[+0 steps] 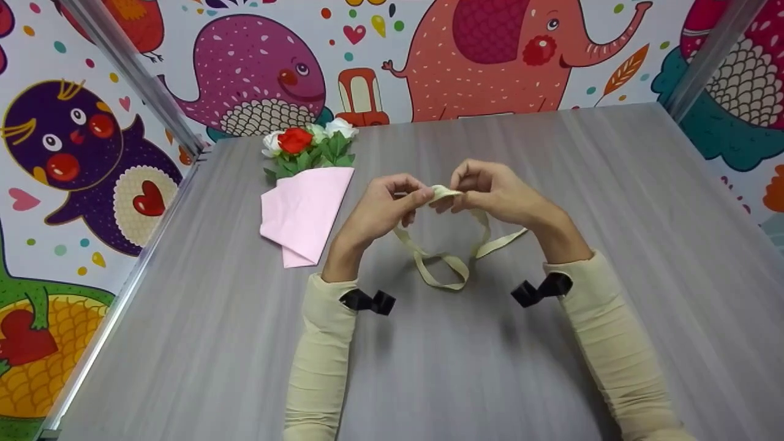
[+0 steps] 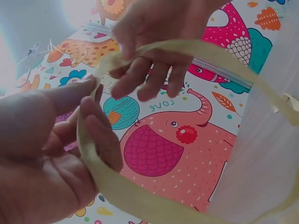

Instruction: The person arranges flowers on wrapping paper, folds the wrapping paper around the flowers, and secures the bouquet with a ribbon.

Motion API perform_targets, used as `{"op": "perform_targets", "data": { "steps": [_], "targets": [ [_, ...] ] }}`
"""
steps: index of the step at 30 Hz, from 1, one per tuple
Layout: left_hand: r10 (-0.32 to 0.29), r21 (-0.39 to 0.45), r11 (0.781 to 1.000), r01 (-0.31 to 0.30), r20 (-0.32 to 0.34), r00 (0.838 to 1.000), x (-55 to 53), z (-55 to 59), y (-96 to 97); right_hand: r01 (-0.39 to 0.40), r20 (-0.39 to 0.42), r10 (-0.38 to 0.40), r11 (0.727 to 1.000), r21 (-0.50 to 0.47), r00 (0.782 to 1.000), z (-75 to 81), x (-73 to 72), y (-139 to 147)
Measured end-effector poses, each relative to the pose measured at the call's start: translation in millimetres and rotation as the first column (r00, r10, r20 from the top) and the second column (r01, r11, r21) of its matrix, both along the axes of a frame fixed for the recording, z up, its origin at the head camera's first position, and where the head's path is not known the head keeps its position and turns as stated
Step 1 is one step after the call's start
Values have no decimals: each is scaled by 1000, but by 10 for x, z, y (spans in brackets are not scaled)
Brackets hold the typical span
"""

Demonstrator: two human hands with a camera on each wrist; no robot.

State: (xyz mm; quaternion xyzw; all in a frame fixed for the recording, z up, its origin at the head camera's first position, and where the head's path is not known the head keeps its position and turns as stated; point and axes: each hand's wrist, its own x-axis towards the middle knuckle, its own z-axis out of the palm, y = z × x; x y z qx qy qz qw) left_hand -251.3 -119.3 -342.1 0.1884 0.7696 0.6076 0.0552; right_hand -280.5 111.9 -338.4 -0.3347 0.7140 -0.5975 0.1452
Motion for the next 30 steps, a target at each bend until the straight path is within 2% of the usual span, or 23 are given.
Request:
{"op": "perform_targets", "data": {
  "steps": [3, 5, 11, 16, 19, 24, 30],
  "targets": [
    [-23, -28, 999, 23, 1, 1000, 15, 2, 22, -77, 30, 75, 995, 67, 997, 11, 9, 10],
    [-36, -40, 999, 36, -1, 999, 23, 0, 32, -85, 42, 81, 992, 92, 996, 9, 10, 3],
    [-27, -75, 997, 28, 19, 999, 26, -9, 37, -9, 28, 5, 988, 152, 1000, -33, -14, -42],
    [26, -141, 990, -17, 64, 998, 7, -24, -6, 91, 18, -99, 960, 265, 995, -40, -54, 14],
    [64, -174, 984, -47, 97, 993, -8, -54, -88, 113, 26, -128, 943, 312, 991, -31, -76, 61],
    [99, -223, 973, -64, 151, 984, -18, -161, -298, 101, 70, -133, 932, 348, 989, -24, -95, 95],
    [171, -332, 938, -100, 192, 966, 7, -238, -626, 108, 74, -150, 908, 405, 986, -65, -96, 113]
  ]
}}
